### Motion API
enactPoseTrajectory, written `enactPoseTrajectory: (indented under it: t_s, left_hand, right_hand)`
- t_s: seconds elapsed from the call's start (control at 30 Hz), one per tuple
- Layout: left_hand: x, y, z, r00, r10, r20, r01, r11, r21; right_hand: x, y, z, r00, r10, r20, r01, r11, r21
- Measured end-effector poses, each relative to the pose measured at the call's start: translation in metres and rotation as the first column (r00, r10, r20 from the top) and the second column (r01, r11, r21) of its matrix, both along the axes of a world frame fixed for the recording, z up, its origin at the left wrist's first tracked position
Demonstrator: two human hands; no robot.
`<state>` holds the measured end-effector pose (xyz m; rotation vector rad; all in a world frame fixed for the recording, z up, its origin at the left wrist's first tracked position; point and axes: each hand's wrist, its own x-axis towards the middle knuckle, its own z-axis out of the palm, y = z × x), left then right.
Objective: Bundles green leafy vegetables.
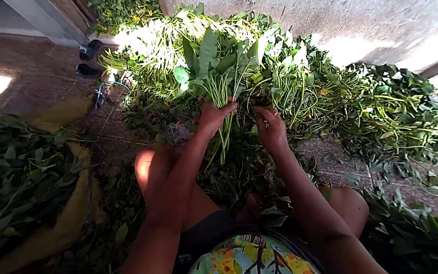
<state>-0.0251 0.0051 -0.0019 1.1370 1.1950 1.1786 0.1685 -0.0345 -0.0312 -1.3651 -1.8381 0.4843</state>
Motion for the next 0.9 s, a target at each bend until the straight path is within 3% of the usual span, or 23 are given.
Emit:
enactPoseTrajectory:
  t_s: [0.07,0.17,0.23,0.3,0.37,0.4,0.53,0.63,0.77,0.9]
  left_hand:
    - [0.006,-0.003,-0.005,0.997,-0.054,-0.055,0.055,0.998,0.022]
    - [0.011,-0.005,-0.009,0.997,-0.058,-0.05,0.063,0.993,0.102]
    - [0.013,-0.004,-0.01,1.0,-0.013,-0.022,0.016,0.992,0.123]
    - [0.015,-0.003,-0.011,1.0,0.03,-0.005,-0.029,0.992,0.119]
    - [0.017,-0.003,-0.009,0.999,0.053,-0.012,-0.052,0.995,0.085]
    - [0.018,-0.003,-0.008,0.999,0.052,-0.003,-0.052,0.996,0.078]
    - [0.018,-0.003,-0.005,0.992,0.064,0.106,-0.069,0.997,0.04]
    - [0.015,0.0,0.001,0.974,0.048,0.222,-0.052,0.999,0.014]
    - [0.02,-0.005,0.001,0.973,0.043,0.225,-0.045,0.999,0.004]
    - [0.016,-0.002,0.005,0.939,0.176,0.297,-0.166,0.984,-0.061]
  right_hand:
    - [-0.013,0.028,0.024,0.999,0.046,0.021,-0.051,0.935,0.35]
    - [-0.018,0.049,0.044,0.988,0.023,0.151,-0.089,0.891,0.445]
    - [-0.021,0.048,0.048,0.999,0.013,0.05,-0.031,0.931,0.363]
    - [-0.024,0.039,0.046,0.992,-0.025,-0.124,0.036,0.995,0.089]
    - [-0.024,0.035,0.038,0.951,0.005,-0.308,-0.077,0.972,-0.222]
    - [-0.024,0.034,0.032,0.921,0.017,-0.389,-0.139,0.948,-0.286]
    - [-0.024,0.027,0.026,0.827,-0.071,-0.558,-0.149,0.929,-0.339]
    - [-0.027,0.019,0.021,0.849,-0.099,-0.518,-0.127,0.915,-0.383]
    - [-0.04,0.003,0.018,0.893,-0.134,-0.43,-0.043,0.924,-0.379]
    - [-0.021,0.009,0.018,0.774,-0.296,-0.559,0.039,0.904,-0.425]
